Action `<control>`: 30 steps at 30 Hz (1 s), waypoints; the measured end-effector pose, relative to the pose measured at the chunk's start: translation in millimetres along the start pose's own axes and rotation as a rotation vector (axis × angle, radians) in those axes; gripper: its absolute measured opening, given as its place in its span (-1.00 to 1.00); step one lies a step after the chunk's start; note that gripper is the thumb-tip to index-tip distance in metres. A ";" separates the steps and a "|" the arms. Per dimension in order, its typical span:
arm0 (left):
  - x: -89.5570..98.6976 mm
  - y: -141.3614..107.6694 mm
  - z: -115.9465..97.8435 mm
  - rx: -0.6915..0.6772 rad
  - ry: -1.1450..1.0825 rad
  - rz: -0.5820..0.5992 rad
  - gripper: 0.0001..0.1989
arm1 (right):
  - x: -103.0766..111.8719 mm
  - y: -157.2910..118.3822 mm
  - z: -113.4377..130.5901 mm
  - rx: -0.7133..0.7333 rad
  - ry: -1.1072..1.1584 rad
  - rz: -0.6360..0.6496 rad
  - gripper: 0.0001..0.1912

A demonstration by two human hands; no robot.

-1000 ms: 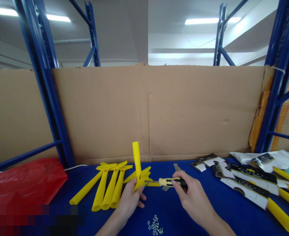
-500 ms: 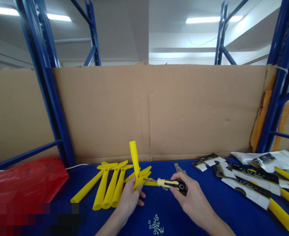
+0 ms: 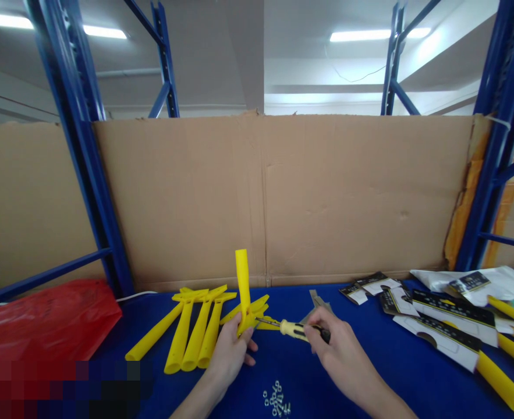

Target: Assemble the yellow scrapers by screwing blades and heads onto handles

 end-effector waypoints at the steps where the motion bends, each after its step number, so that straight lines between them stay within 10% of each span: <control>1: 0.0 0.3 -0.7 -0.022 -0.026 -0.011 -0.58 | -1.4 2.2 -3.1 -0.063 0.059 0.022 -0.72; 5: -0.4 3.7 1.1 -0.062 -0.093 -0.062 -0.58 | -9.0 7.7 -12.8 -0.191 0.150 0.059 -0.67; 20: 1.1 8.2 9.9 -0.118 0.001 -0.027 -0.64 | -3.2 -1.0 -1.8 0.077 -0.106 -0.016 -0.87; 30: 1.7 8.7 10.9 -0.293 -0.098 -0.104 -0.66 | -9.3 -1.6 1.0 -0.342 0.300 0.147 -0.79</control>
Point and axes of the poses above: each hand's wrist, its own y-axis towards the middle knuckle, its own x-axis out of the back of the hand, z = x × y, the point moved 2 cm from there along y, towards the middle knuckle, and after that the axes turned 15 degrees about -x, right-handed, at the moved point
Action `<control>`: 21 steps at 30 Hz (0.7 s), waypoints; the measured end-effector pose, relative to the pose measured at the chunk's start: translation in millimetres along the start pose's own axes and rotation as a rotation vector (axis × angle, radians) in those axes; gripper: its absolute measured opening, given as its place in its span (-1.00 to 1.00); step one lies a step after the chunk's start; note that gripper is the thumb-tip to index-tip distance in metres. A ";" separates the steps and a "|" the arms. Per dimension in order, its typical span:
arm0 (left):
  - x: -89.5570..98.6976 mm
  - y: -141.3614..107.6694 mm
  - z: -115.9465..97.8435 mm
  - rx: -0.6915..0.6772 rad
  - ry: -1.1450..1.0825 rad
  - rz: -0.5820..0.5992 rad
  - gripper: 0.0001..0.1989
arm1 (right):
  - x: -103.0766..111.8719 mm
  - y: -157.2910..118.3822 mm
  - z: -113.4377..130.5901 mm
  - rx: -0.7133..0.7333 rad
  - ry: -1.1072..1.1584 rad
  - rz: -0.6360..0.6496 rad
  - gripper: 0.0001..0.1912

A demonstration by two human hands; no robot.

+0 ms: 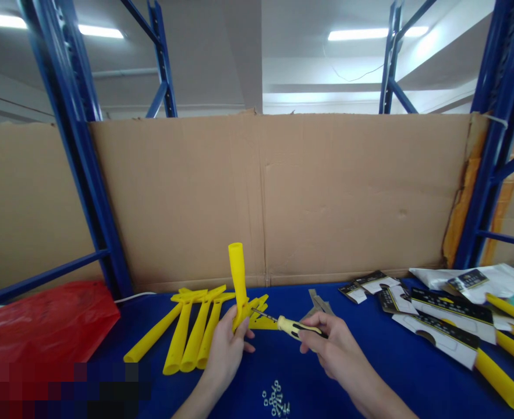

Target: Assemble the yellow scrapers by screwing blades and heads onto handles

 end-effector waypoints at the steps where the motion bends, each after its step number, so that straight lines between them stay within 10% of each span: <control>1: 0.3 -0.1 -0.2 -0.027 0.001 0.005 -0.67 | -0.1 -1.3 0.4 -0.029 0.040 0.011 -0.77; 8: -0.5 1.6 -1.7 -0.195 0.040 -0.009 -0.74 | -0.5 1.1 -0.1 0.030 0.076 0.033 -0.68; 21: 14.5 7.0 -9.2 -0.215 0.211 -0.277 -0.89 | 1.0 2.4 -4.8 0.442 -0.627 -0.029 -0.92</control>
Point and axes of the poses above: each hand's wrist, its own y-axis towards the middle knuckle, its own x-axis out of the back of the hand, z = x × y, the point moved 2 cm from there along y, towards the middle knuckle, and after that the axes turned 15 degrees about -x, right-handed, at the moved point
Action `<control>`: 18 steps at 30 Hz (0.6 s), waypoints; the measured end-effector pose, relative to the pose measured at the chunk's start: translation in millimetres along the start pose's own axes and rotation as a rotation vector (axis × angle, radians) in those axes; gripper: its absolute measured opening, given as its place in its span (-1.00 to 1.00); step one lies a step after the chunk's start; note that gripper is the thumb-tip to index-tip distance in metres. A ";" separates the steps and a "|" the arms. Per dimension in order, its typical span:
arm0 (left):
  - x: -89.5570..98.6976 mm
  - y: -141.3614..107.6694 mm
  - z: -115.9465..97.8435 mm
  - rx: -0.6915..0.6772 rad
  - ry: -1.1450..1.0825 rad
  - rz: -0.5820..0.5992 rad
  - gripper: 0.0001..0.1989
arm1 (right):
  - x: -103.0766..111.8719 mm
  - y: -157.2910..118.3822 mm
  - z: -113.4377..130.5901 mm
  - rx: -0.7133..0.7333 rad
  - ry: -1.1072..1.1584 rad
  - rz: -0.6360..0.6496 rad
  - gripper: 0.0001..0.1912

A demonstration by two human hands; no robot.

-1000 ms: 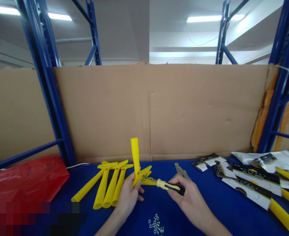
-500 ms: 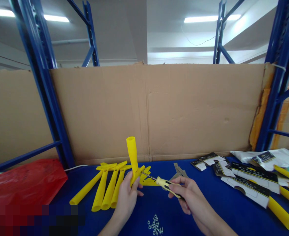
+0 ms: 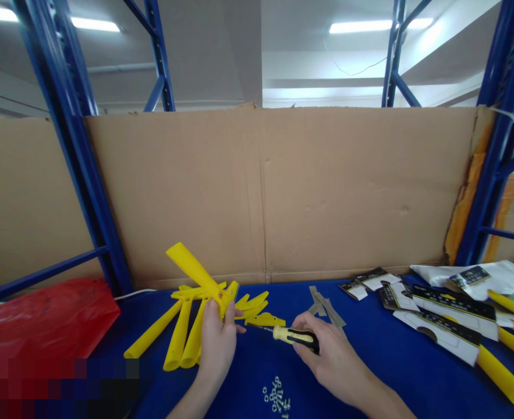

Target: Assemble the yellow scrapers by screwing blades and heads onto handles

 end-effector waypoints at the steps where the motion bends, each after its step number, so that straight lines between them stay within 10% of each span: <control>1: -1.1 -1.1 -0.7 -0.015 0.006 0.019 -0.89 | -2.4 0.2 -1.8 0.001 -0.030 0.001 -0.91; 12: -1.9 -1.3 -12.3 -0.030 0.150 0.202 -0.84 | -11.5 1.5 -13.4 0.006 -0.145 -0.025 -0.84; 18: -2.8 -0.5 -15.7 -0.032 0.109 0.270 -0.90 | -1.7 0.9 -13.0 0.142 -0.136 -0.324 -0.72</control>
Point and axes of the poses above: each hand's wrist, its own y-axis towards the middle knuckle, its own x-axis out of the back of the hand, z = x × y, the point moved 2 cm from there along y, towards the middle knuckle, and after that the axes turned 15 degrees about -x, right-handed, at the moved point
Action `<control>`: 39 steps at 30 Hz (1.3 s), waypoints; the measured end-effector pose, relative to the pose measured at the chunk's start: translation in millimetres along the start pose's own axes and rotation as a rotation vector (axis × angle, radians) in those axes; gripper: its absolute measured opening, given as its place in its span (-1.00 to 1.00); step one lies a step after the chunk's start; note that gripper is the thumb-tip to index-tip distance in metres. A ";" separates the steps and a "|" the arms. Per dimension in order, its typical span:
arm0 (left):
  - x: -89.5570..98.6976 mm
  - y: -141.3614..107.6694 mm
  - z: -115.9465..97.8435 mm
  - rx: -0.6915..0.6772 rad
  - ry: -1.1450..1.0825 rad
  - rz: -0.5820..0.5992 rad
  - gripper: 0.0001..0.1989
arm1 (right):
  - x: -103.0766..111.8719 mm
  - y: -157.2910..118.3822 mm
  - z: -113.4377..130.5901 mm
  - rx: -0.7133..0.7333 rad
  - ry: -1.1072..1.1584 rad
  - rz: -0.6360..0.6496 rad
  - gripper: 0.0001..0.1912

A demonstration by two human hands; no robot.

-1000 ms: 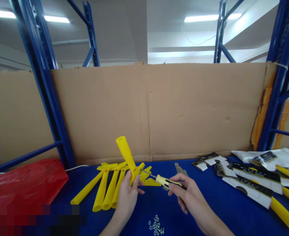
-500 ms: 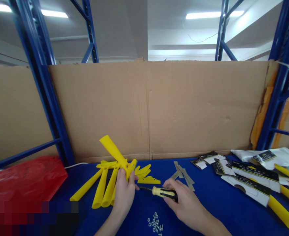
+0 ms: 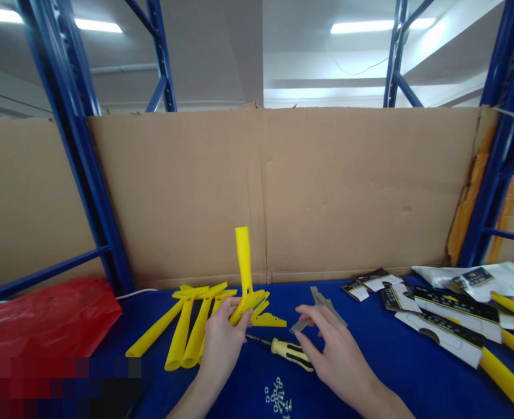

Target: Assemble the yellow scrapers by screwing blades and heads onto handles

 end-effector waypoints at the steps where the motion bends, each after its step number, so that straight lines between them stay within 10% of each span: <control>1: -0.8 -0.4 -0.3 0.001 -0.004 0.020 -0.89 | 2.9 0.3 0.0 0.041 -0.011 -0.084 -0.68; 7: -2.2 -3.1 -11.8 -0.040 -0.186 0.085 -0.64 | 17.9 -0.3 11.5 0.342 -0.280 -0.502 -0.45; 17: -7.1 -4.2 -17.8 -0.036 -0.392 0.195 -0.60 | 2.9 -3.5 12.6 0.323 -0.248 -0.131 -0.61; 24: 8.4 3.3 -1.4 -0.164 0.417 0.188 -0.75 | 23.5 18.4 -17.1 -0.096 -0.417 -0.272 -0.65; 29: 16.3 7.0 1.1 -0.233 0.999 0.302 -0.69 | 39.9 26.6 -41.2 -0.415 -0.668 -0.144 -0.62; 39: 23.4 5.1 0.8 -0.062 1.245 0.427 -0.64 | 51.9 21.5 -50.3 -0.608 -0.806 -0.061 -0.59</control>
Point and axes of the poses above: each hand's wrist, its own y-axis towards the middle knuckle, its own x-axis out of the back of the hand, z = x × y, the point moved 2 cm from there along y, towards the middle knuckle, and after that the axes turned 15 degrees about -x, right-handed, at the moved point
